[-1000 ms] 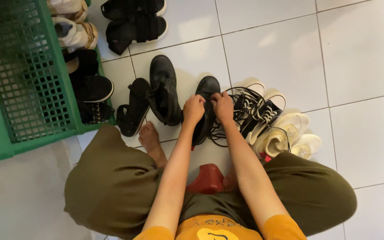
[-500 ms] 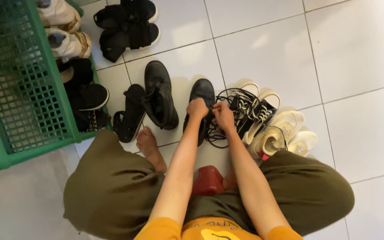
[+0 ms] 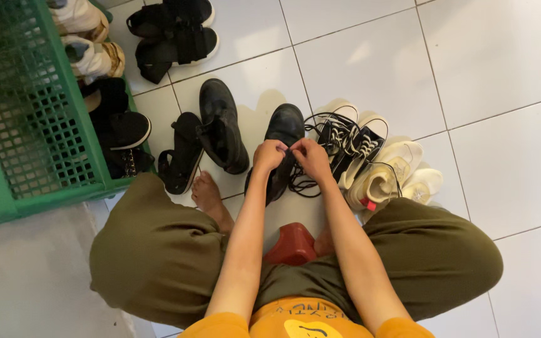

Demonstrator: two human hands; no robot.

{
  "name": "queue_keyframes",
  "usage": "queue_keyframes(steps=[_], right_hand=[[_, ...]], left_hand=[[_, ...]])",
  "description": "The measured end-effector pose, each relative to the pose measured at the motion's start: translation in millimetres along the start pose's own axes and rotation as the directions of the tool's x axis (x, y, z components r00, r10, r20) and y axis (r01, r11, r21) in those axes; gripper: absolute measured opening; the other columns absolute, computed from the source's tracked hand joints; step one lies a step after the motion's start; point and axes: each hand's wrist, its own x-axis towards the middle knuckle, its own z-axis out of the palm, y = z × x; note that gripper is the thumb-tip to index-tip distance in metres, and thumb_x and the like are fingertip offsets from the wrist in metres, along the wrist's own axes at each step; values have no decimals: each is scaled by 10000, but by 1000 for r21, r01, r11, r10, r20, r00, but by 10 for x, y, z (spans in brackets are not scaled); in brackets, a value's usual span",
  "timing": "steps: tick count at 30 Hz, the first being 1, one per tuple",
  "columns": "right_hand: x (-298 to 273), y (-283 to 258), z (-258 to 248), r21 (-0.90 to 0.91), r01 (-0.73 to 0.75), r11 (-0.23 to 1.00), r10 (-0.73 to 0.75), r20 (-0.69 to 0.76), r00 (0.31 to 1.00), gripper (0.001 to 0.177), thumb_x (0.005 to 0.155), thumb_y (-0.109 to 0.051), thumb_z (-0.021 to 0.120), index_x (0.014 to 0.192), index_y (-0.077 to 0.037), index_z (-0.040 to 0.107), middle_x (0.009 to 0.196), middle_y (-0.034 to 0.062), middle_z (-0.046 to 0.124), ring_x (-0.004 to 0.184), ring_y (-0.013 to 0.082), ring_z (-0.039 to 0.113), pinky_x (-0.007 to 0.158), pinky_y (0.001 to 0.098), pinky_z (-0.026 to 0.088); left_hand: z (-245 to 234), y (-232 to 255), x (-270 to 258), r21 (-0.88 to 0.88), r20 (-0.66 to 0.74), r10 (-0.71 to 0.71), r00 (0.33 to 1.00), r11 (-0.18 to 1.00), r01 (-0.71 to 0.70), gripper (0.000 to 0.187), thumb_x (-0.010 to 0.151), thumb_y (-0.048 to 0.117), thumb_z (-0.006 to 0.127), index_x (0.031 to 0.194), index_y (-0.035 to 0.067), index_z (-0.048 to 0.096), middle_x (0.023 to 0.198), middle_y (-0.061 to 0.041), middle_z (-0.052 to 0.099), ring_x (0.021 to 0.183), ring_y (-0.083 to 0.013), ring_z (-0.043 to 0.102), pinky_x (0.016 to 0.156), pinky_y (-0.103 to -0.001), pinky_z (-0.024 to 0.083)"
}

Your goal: The person sits on the floor and unlaces a pair of black boots, then re-laces them by threading the laces through the eyelets and tying them. The person also handles a pair of black-and-white sneakers and a pair of white sneakers, moving them aside during the process.

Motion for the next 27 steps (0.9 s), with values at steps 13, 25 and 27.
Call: queue_keyframes(steps=[13,25,27], right_hand=[[-81,-210,136,-189,94,977,-119,-130,984,122,875,-108,718,977,-77,660,902,150,702,836,336,694,732,430,537],[56,285,167,-88,-121,989,103,-184,977,139,866,-104,708,979,-90,628,882,140,733,867,369,703,753,456,531],[51,383,171,-60,-123,991,110,-195,975,144,863,-99,708,981,-86,627,880,137,735,864,357,713,756,448,539]], left_hand=[[-23,61,-87,-62,-43,3,999,998,-5,225,849,160,609,976,174,794,916,-68,797,917,-280,742,833,-387,564],[657,-5,385,377,22,261,965,892,-250,116,792,88,697,892,100,753,1103,-191,660,976,-414,679,813,-483,559],[715,5,425,401,38,284,958,874,-275,75,871,79,678,927,84,729,1134,-186,649,1012,-424,680,839,-500,559]])
